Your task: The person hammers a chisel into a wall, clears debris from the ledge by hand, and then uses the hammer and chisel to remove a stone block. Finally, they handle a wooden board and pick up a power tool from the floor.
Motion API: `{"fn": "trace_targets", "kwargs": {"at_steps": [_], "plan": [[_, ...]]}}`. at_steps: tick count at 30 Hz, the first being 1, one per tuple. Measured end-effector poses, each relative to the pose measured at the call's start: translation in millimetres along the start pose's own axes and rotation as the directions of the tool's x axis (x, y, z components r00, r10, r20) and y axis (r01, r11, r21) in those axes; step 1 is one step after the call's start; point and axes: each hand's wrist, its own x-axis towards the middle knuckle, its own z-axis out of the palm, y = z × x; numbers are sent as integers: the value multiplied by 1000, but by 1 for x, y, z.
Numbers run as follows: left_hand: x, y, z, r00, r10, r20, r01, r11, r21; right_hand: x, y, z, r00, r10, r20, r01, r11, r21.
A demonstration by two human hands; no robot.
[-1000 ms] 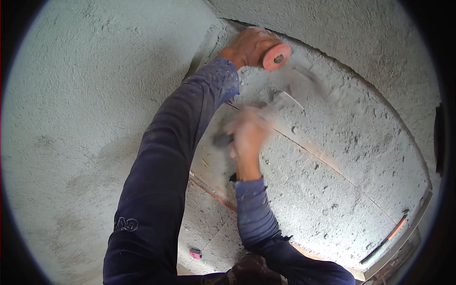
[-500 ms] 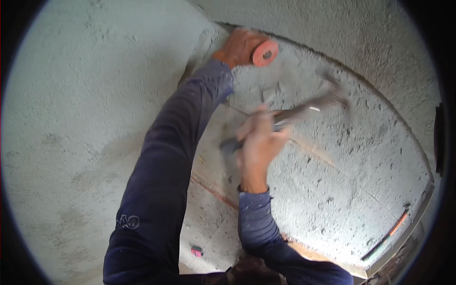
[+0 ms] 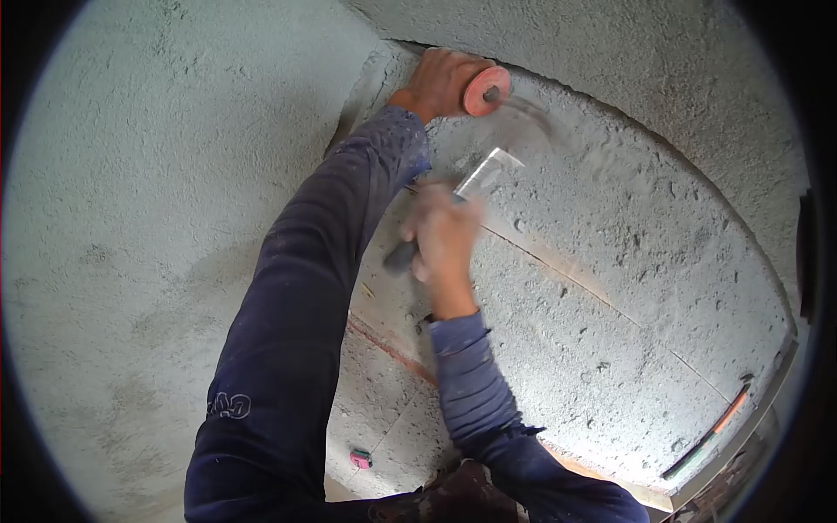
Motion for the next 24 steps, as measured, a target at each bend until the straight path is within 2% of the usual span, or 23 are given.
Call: {"fn": "trace_targets", "kwargs": {"at_steps": [2,3,4,5,6,7,8,9,10,11,13,14,15,17,18,19,20,21,22,23,24], "plan": [[2,1,4,1000,-7,3,7,998,-55,-19,-34,1,997,-25,-72,24,1000,-10],[8,-6,-1,1000,-16,-12,16,1000,18,-18,-49,5,992,-55,-113,54,998,-14],[-7,2,2,999,-54,8,53,997,56,-18,-54,4,879,-310,-362,264,949,-169],[-14,8,7,998,-64,20,63,997,44,-20,-72,-2,839,-378,-391,396,917,-38],[-5,2,5,1000,-25,-16,25,999,33,-5,-73,-15,779,-511,-363,592,791,155],[-4,2,4,999,-5,-44,6,1000,14,3,-66,-26,699,-619,-358,715,614,334],[-5,3,4,999,-6,-51,6,1000,4,5,-43,-25,701,-619,-355,713,617,332],[-1,1,0,998,3,-56,-3,1000,7,7,-14,-14,875,-459,-155,481,859,172],[-2,2,-3,1000,-21,-15,21,999,-34,3,-5,-5,979,-203,-12,202,978,-57],[-3,7,-4,998,-51,28,53,996,-77,-6,-9,-11,980,-199,-22,197,978,-62],[7,-1,-6,1000,-24,-16,24,1000,3,-14,-42,-2,994,-15,-111,20,999,37],[-4,5,-4,999,-31,-22,32,998,46,-16,-47,-6,965,-138,-224,154,987,54],[-10,5,1,999,-37,-14,37,999,38,-10,-42,-5,964,-129,-232,145,988,52],[-7,-1,6,998,-45,-37,45,999,-10,8,-21,-3,811,-379,-445,503,841,200],[-3,0,4,998,-41,-46,41,999,-11,3,-13,6,899,-326,-292,345,938,17],[-2,1,0,999,-28,-30,26,998,-51,1,-16,1,896,-331,-296,352,936,19],[-3,4,-2,1000,-15,-8,14,996,-93,-4,-21,-5,991,-35,-127,44,997,70],[2,15,-11,1000,-15,-12,14,996,-94,-9,-30,-9,962,266,59,-270,961,56],[9,27,-30,980,-128,150,122,991,45,-17,-45,-7,961,275,32,-276,961,31],[3,42,-40,912,-269,310,220,958,183,-27,-47,-16,954,299,28,-300,954,24],[-13,36,-29,929,-245,278,210,966,148,-28,-52,-22,974,225,38,-227,972,57]]}}
